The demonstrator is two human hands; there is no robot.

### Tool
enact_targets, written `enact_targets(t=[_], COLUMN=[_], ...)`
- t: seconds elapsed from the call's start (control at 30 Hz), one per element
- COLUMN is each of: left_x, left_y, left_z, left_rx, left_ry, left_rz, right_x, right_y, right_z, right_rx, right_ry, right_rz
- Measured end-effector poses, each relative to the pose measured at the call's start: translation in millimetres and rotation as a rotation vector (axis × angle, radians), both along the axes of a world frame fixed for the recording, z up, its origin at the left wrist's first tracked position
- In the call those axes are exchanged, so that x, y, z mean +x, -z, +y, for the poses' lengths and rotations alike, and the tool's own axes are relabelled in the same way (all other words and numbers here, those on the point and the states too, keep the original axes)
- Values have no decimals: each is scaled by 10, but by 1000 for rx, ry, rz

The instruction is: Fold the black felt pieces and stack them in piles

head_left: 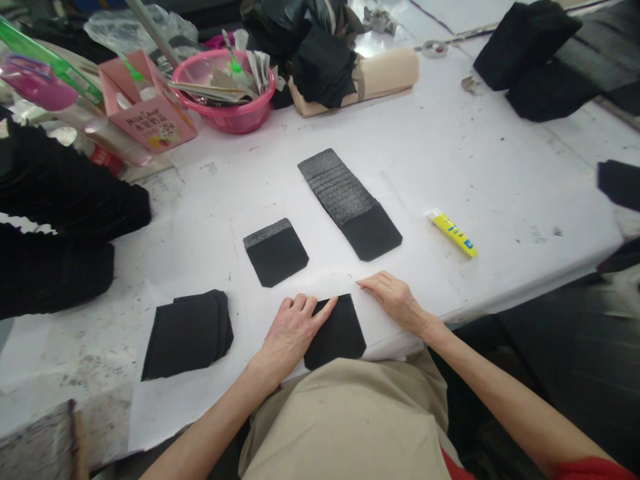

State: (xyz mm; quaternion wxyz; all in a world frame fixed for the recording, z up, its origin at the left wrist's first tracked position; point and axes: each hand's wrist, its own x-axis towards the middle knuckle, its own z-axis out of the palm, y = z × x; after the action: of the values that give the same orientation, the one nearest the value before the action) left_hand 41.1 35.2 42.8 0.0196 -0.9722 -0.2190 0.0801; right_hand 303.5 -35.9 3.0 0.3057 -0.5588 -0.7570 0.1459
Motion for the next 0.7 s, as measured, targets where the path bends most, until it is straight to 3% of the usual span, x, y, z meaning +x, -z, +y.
enact_targets(t=[0.23, 0.37, 0.7], left_x=[11, 9, 21], left_y=[-6, -6, -16], left_z=[-3, -6, 7], left_rx=[-9, -20, -39], left_ry=[-10, -21, -5], left_rz=[18, 24, -22], right_x=[-85, -114, -244], right_y=[60, 30, -21], right_z=[-3, -28, -36], right_rx=[-40, -80, 21], right_ry=[196, 252, 83], right_rz=[35, 193, -1])
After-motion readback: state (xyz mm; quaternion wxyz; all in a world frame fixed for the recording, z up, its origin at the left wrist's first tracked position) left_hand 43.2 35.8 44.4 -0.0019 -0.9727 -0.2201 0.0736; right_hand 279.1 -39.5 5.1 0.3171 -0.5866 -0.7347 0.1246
